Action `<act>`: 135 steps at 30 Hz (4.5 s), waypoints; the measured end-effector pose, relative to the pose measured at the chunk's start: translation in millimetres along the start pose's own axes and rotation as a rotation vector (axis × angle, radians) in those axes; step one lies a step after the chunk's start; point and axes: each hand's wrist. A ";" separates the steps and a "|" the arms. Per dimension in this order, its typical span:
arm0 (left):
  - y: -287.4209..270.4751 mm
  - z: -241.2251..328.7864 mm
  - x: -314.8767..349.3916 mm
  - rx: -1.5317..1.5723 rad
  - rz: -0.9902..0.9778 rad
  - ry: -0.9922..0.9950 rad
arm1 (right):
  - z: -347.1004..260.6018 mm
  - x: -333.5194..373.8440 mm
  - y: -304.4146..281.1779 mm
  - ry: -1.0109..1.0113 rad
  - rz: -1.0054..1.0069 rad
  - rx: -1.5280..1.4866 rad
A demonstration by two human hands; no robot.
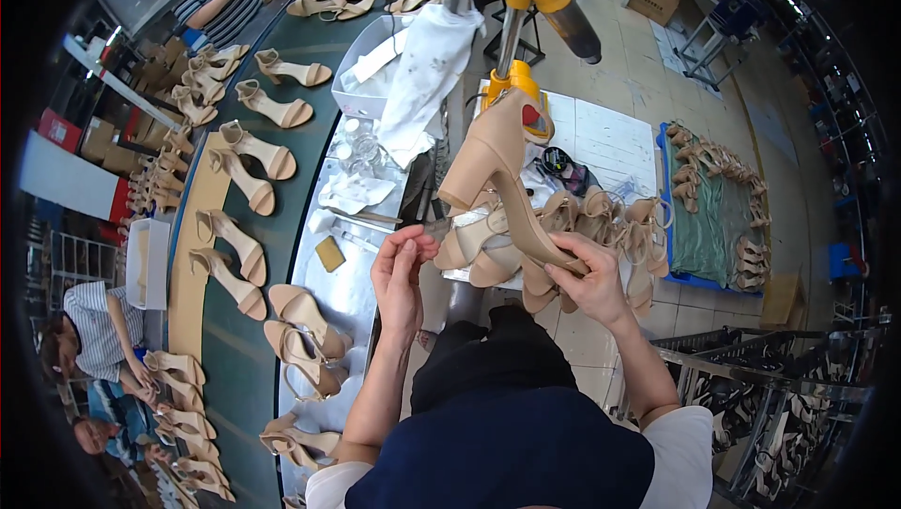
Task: Cleaning and inspecting high-heeled sandals on an assembly line in a shoe factory.
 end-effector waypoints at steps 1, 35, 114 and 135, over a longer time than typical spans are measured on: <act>-1.0 4.4 -3.0 0.001 0.005 0.000 | 1.2 -0.4 3.1 -0.050 -0.006 0.035; -99.7 34.4 60.8 0.237 0.031 0.046 | -8.6 -40.2 107.6 -0.043 0.146 0.288; -134.0 28.0 89.0 0.500 -0.111 -0.019 | 79.7 -37.7 184.0 0.163 -0.054 -0.462; -168.4 -5.6 67.4 -0.409 0.034 0.052 | -15.9 15.4 206.1 0.418 -0.041 -0.786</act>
Point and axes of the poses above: each hand's wrist, its own x-axis away from the middle knuckle, its own y-axis out of the palm, z = x × y, and after that the axes turned 15 degrees about -z, right-handed
